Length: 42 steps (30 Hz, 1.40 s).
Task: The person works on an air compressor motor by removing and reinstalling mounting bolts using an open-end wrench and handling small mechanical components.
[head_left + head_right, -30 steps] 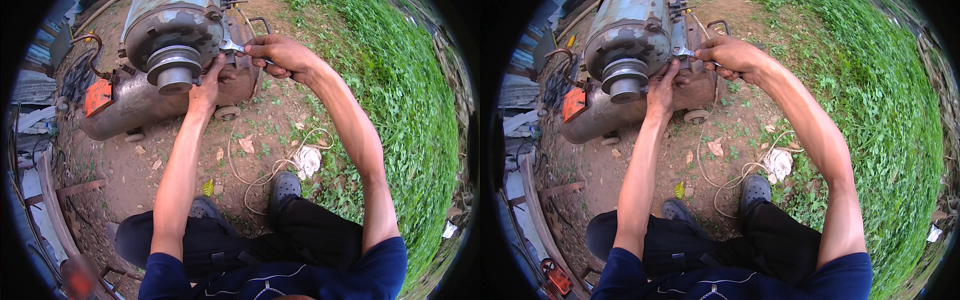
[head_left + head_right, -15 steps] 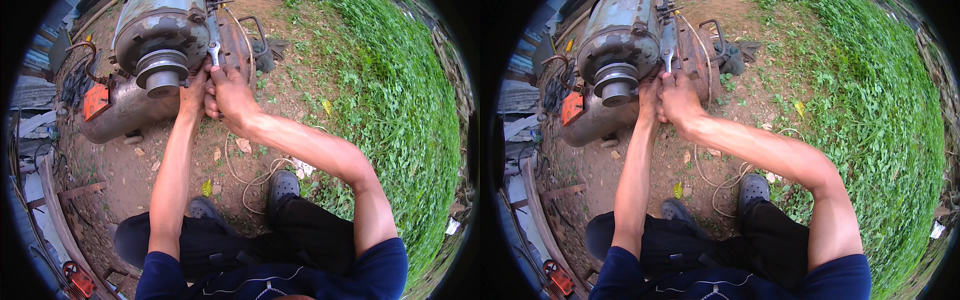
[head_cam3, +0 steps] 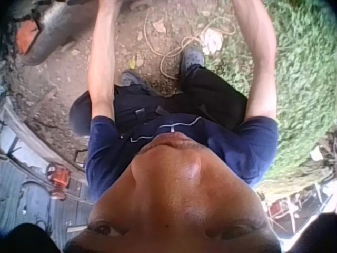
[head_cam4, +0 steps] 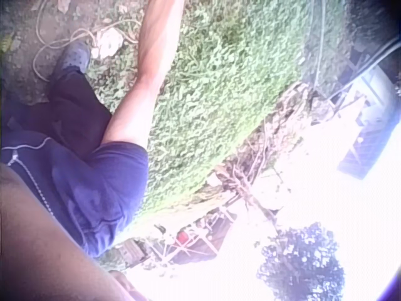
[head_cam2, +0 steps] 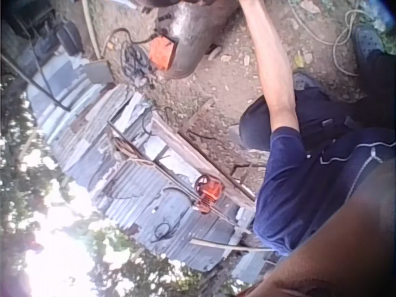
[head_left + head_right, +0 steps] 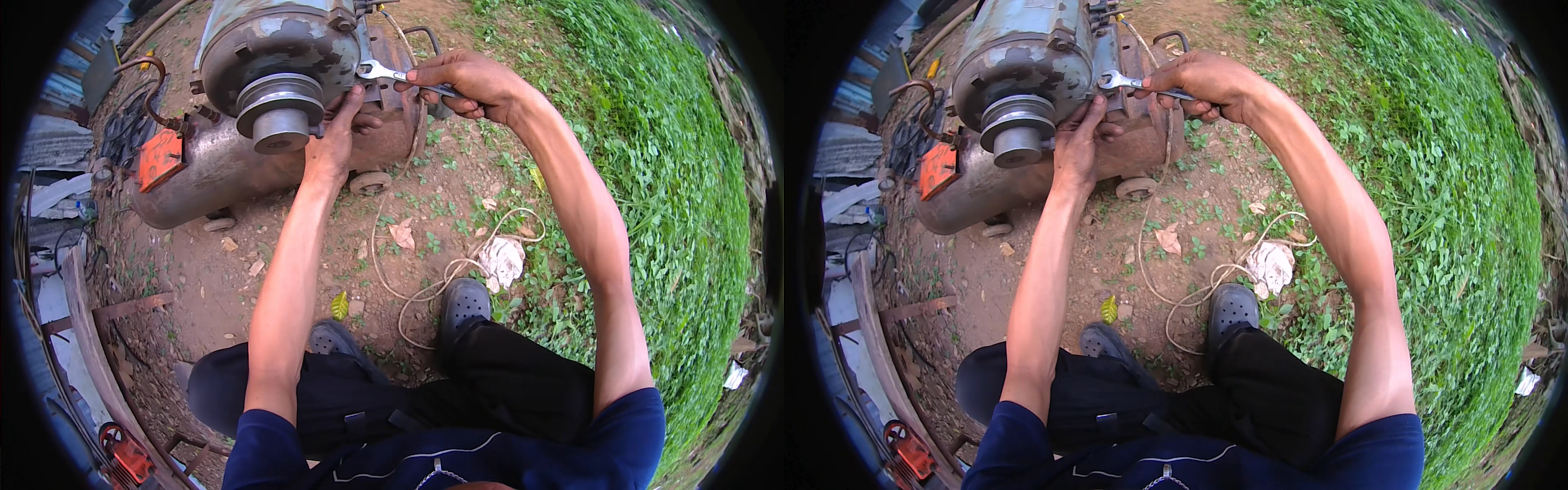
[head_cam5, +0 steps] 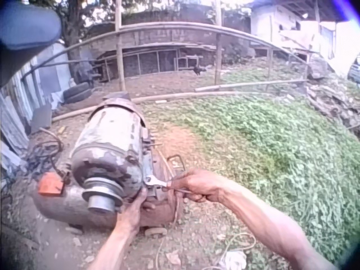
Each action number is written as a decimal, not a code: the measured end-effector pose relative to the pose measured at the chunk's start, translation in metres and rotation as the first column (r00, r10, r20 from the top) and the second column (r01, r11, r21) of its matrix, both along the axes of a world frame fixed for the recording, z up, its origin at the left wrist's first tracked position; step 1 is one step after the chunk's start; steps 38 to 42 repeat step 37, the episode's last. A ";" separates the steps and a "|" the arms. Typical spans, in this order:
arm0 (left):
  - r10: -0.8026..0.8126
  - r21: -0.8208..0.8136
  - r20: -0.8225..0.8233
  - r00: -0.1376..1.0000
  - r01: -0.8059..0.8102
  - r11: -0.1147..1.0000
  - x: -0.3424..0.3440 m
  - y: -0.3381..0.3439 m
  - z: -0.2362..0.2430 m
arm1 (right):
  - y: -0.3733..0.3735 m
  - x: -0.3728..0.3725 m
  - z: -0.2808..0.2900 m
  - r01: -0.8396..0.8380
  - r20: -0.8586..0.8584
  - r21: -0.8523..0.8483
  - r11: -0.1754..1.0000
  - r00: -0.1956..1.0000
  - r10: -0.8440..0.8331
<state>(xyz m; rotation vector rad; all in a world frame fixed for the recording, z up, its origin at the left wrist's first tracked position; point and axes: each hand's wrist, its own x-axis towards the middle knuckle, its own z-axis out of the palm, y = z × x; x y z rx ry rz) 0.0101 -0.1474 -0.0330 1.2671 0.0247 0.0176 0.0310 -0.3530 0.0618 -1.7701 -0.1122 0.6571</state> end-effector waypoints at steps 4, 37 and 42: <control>-0.011 0.001 0.005 1.000 0.011 1.000 0.002 0.001 -0.002 | 0.004 0.011 0.003 -0.041 -0.030 -0.015 0.999 0.999 0.040; -0.028 0.005 -0.001 1.000 0.028 1.000 0.001 0.003 -0.002 | -0.001 -0.010 0.000 0.012 -0.094 0.057 0.998 0.996 -0.007; -0.028 0.005 -0.001 1.000 0.028 1.000 0.001 0.003 -0.002 | -0.001 -0.010 0.000 0.012 -0.094 0.057 0.998 0.996 -0.007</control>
